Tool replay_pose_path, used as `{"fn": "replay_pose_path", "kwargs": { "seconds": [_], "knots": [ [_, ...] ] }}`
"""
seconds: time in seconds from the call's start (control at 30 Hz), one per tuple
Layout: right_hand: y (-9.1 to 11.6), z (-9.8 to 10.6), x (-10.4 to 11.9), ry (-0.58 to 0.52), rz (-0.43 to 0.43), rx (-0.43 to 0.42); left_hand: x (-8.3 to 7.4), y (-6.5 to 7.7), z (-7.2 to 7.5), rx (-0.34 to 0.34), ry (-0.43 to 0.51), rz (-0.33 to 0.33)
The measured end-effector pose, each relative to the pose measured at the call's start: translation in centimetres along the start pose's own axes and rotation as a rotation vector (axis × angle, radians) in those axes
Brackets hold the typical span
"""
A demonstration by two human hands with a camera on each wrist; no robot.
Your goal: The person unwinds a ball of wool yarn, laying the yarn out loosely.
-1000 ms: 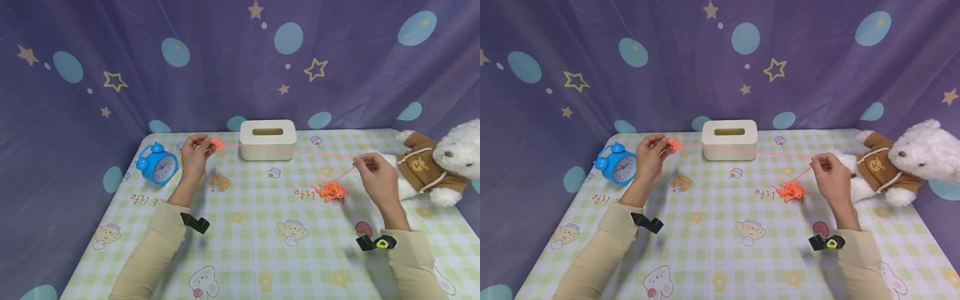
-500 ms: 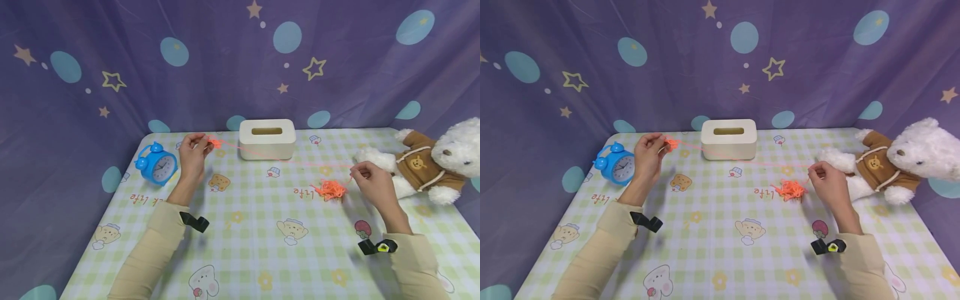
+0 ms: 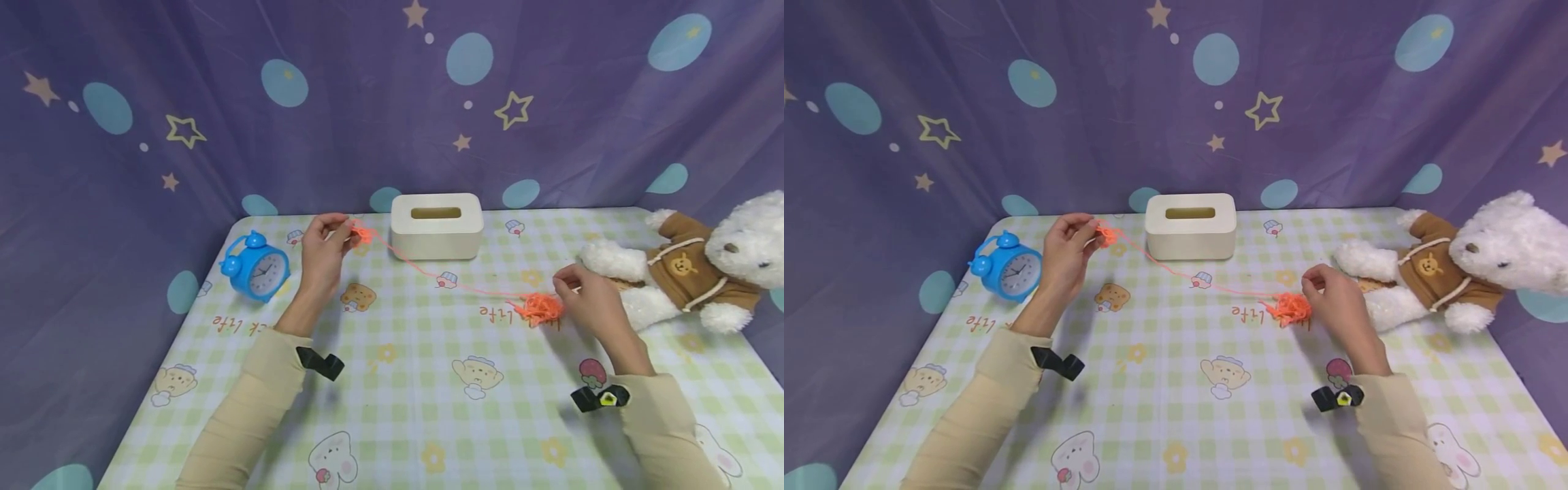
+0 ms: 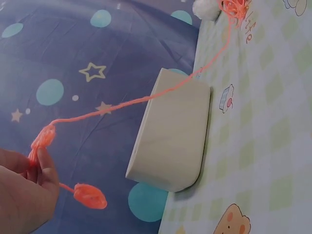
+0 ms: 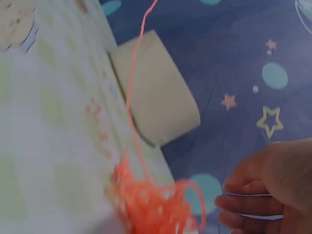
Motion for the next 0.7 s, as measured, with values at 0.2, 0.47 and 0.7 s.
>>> {"fn": "replay_pose_path", "kwargs": {
  "seconds": [0.2, 0.47, 0.7],
  "knots": [
    [-1.2, -0.3, 4.3, -0.142, 0.132, -0.059, 0.1, 0.1, -0.6, 0.032, 0.001, -0.002],
    [-2.5, -2.7, 12.6, -0.339, 0.34, -0.007, 0.2, 0.4, -1.2, 0.078, -0.03, 0.031],
    [-3.3, -5.3, 17.7, -0.42, 0.454, 0.063, 0.4, 0.5, -1.6, 0.086, -0.051, 0.035]
  ]
}}
Point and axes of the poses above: each hand's wrist, its own y-axis away from the middle knuckle, its own z-axis out of the back of the hand, x = y × z, the point moved 5 cm from there along -y, towards the middle knuckle, and after that the axes turned 9 degrees about y, right-handed, at the moved point
